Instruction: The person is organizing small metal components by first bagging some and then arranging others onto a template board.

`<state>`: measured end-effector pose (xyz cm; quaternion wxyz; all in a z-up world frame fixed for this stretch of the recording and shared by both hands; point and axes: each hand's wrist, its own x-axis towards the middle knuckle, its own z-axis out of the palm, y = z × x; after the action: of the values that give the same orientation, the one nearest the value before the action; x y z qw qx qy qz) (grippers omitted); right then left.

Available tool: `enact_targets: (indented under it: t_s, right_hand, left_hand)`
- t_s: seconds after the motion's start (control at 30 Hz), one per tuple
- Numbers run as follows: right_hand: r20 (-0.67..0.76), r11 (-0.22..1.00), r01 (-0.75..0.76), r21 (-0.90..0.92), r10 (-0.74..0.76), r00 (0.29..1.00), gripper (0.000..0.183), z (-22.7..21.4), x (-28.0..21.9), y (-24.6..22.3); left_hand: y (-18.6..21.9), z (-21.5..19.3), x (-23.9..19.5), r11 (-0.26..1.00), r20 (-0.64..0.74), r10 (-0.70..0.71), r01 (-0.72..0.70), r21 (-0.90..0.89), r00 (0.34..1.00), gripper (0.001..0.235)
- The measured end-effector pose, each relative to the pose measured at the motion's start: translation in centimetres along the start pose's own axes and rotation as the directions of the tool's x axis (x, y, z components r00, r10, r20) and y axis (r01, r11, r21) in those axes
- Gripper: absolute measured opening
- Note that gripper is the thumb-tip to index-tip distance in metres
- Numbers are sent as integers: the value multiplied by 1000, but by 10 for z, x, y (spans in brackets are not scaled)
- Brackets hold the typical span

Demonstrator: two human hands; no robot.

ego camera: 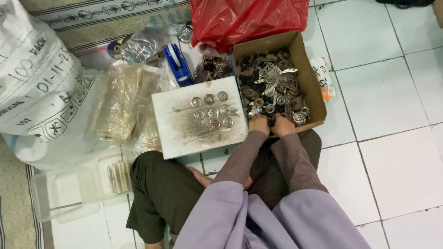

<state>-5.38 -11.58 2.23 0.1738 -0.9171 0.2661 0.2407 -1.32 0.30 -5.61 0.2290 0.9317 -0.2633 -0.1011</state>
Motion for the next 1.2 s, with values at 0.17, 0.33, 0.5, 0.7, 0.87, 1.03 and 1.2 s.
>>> enact_targets:
  t_s: [0.17,0.33,0.5,0.7,0.87,1.03,1.2]
  right_hand:
    - [108,999,-18,31,14,994,49,-44,-42,-38]
    - [130,1000,-3,27,0,992,54,-59,-57,-48]
    - [167,1000,3,21,-7,986,64,-65,-63,-53]
    - [160,1000,-1,30,-4,987,61,-61,-58,-48]
    - [150,999,36,24,-39,988,53,-61,-58,-47]
    - [123,999,37,30,-41,992,49,-48,-49,-36]
    - [-51,958,89,272,-77,996,56,-34,-18,-17]
  left_hand:
    - [5,-14,-1,1000,63,-18,17,19,998,27]
    - [7,-18,-1,999,44,-49,48,16,998,21]
    - [14,-39,-4,995,64,-92,94,-23,994,21]
    - [28,-83,-15,986,29,-111,114,-119,993,26]
    - [29,-94,-15,964,52,-157,164,-207,986,26]
    - [25,-99,-9,865,100,-222,243,-439,970,31]
    - [35,-125,-13,858,-9,-188,160,-487,982,39]
